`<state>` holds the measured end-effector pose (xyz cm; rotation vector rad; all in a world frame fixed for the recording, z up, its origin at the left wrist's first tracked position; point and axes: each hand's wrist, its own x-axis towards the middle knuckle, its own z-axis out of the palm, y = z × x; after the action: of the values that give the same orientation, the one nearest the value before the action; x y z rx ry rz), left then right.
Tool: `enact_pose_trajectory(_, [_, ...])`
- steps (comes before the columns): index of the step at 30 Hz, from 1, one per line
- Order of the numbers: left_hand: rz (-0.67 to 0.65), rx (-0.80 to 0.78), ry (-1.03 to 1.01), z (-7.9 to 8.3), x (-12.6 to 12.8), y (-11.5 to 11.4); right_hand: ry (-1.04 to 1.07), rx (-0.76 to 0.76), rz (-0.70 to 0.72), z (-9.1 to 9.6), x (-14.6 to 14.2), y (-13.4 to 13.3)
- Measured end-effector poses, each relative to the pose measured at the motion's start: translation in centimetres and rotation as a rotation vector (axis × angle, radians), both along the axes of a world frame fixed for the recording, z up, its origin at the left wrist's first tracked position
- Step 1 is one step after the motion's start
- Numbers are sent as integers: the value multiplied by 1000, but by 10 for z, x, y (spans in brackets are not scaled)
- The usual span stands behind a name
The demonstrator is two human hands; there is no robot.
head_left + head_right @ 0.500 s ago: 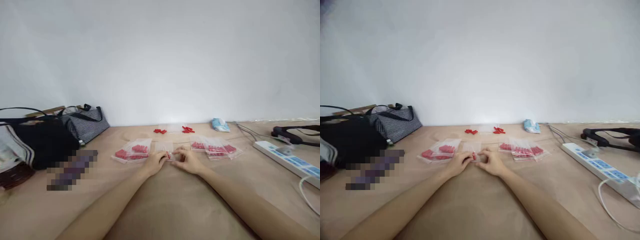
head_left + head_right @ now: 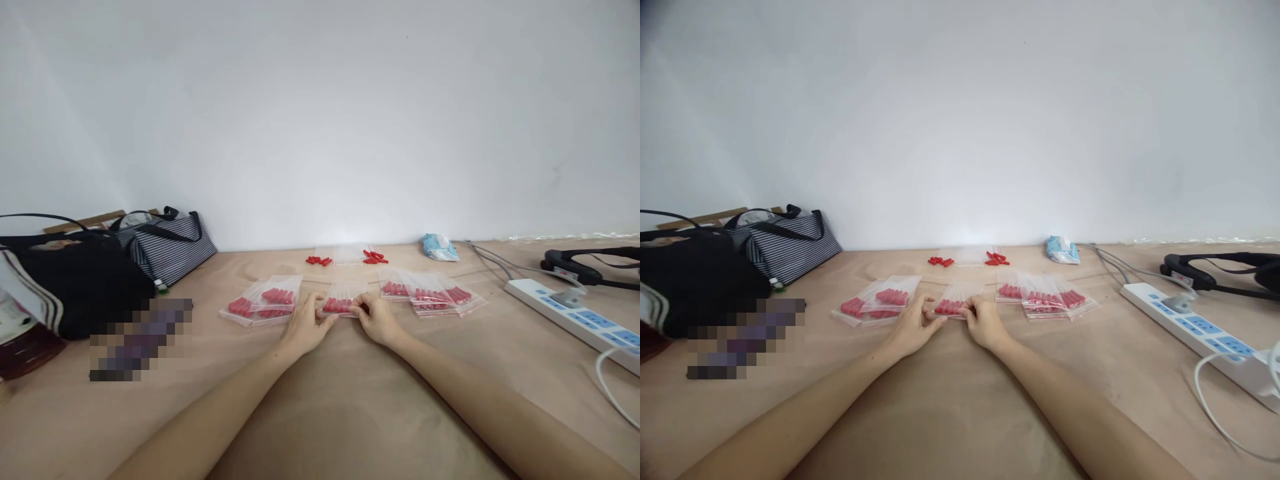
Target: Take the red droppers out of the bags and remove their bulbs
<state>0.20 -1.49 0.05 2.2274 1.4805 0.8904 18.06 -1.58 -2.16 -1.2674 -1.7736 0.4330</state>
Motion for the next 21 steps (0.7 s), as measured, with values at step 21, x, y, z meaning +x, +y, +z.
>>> enact_pose_trajectory(21, [94,-701,-997,11,16,4,56,29,159,8,5,-5])
